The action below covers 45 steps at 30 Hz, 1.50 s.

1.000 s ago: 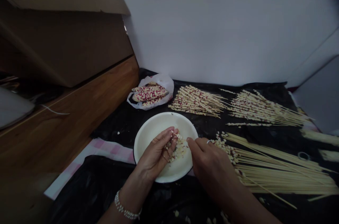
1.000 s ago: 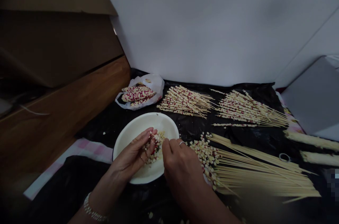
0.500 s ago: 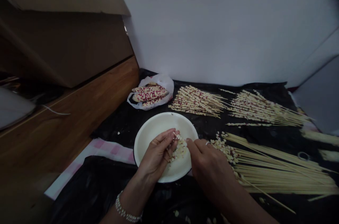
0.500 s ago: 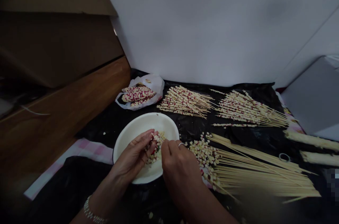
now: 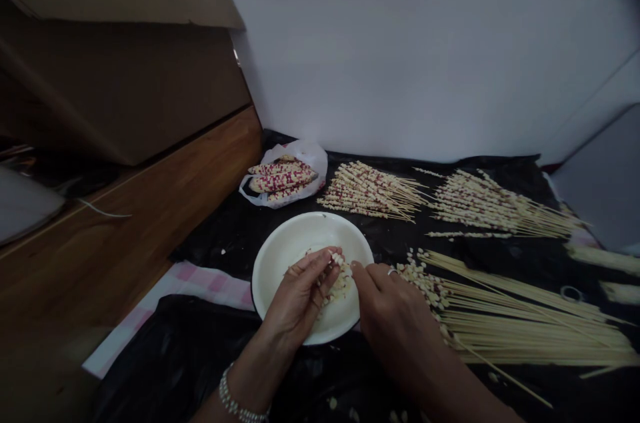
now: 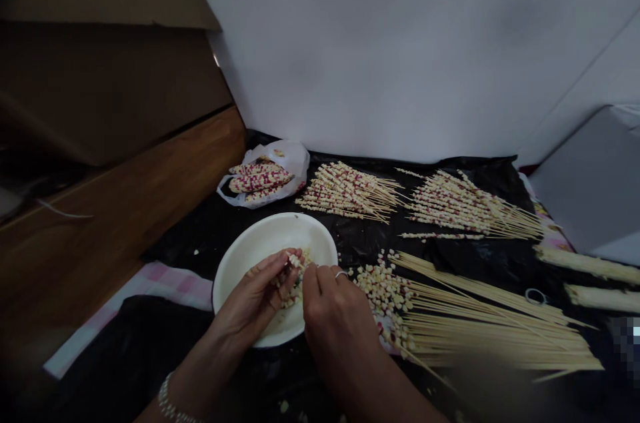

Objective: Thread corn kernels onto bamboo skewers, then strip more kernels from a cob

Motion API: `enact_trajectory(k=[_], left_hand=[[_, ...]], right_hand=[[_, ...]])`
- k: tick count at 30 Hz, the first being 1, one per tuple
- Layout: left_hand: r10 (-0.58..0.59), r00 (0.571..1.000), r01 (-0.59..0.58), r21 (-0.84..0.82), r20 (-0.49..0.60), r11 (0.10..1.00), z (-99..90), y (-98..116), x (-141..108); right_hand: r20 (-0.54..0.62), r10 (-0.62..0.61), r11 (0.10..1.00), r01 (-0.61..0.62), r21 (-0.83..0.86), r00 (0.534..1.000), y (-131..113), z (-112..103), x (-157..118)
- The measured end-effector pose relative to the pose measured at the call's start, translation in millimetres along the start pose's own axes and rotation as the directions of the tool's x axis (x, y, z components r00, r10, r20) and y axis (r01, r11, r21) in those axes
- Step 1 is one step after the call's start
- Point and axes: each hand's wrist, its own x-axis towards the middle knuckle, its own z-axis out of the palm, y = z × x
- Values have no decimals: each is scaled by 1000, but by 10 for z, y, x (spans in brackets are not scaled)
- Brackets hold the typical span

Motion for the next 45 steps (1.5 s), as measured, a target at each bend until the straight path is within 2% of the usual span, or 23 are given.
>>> enact_trajectory(k=[6, 15, 19, 22, 24, 36, 41, 45], left_hand=[[7, 999, -8, 22, 46, 1000, -9, -37, -17], [-49, 993, 41, 79, 111, 996, 69, -74, -33], [-85, 991, 88, -23, 98, 996, 69, 15, -5], [-122, 975, 145, -119, 185, 982, 8, 100, 14], [-130, 964, 159, -113, 234, 981, -24, 134, 13], [-78, 996, 76, 28, 52, 997, 22, 138, -21], [-26, 996, 26, 4, 89, 1000, -5, 107, 2], [-57, 998, 57, 17, 19, 998, -7, 101, 8]], right_hand=[[-43, -7, 999, 5, -33, 999, -11, 35, -17], [8, 5, 1000, -5, 17, 1000, 12, 49, -20], [-3, 25, 999, -25, 44, 1000, 79, -8, 1], [-24, 47, 998, -46, 45, 999, 114, -50, 10], [-25, 50, 998, -49, 46, 998, 120, -57, 11], [8, 41, 997, -41, 68, 999, 78, -39, 2], [36, 33, 998, -35, 60, 999, 65, -55, 15], [18, 3, 998, -4, 63, 1000, 63, -46, 15]])
